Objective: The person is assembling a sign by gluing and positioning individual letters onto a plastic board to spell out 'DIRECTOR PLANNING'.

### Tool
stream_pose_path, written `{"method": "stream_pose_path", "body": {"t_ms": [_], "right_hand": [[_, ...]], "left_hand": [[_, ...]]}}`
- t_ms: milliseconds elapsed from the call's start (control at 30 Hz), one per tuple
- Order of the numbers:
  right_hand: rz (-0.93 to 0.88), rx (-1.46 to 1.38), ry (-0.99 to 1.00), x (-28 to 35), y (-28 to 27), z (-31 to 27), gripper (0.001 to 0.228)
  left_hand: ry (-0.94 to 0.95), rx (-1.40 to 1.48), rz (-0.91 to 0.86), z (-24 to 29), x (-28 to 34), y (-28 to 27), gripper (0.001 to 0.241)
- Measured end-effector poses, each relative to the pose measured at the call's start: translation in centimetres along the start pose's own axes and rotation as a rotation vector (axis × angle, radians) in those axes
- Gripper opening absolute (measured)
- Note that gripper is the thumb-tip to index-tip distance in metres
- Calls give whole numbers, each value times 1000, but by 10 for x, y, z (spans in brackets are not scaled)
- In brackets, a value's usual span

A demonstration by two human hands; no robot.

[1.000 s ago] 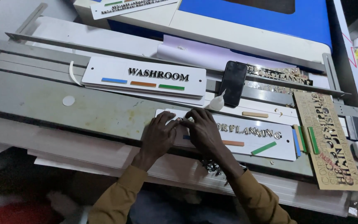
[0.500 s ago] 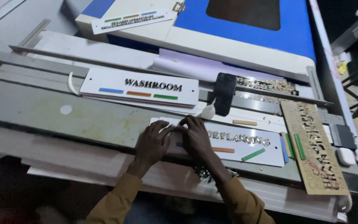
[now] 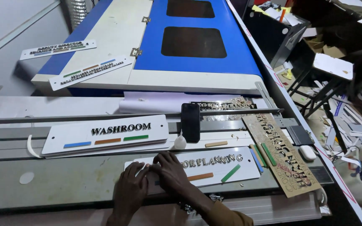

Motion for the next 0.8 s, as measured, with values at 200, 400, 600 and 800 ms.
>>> {"method": "stream_pose_path", "body": {"t_ms": [200, 400, 600, 800], "right_hand": [[44, 74, -64, 4, -12, -7, 42], [89, 109, -71, 7, -12, -5, 43], [109, 36, -73, 4, -12, -10, 42], [100, -23, -61, 5, -20, -19, 30]], "left_hand": [[17, 16, -9, -1, 7, 5, 54], [62, 70, 99, 0, 8, 0, 46], [62, 69, 95, -9, 13, 10, 50], [87, -23, 56, -15, 14, 23, 49]]}}
Point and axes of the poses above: each hand's wrist, its own x-axis away from the middle knuckle, its own y-axis out of the palm, z = x × y, the point moved 4 cm from there along -x, towards the middle knuckle, and after that the axes turned 6 degrees about y, right-handed, at the moved point
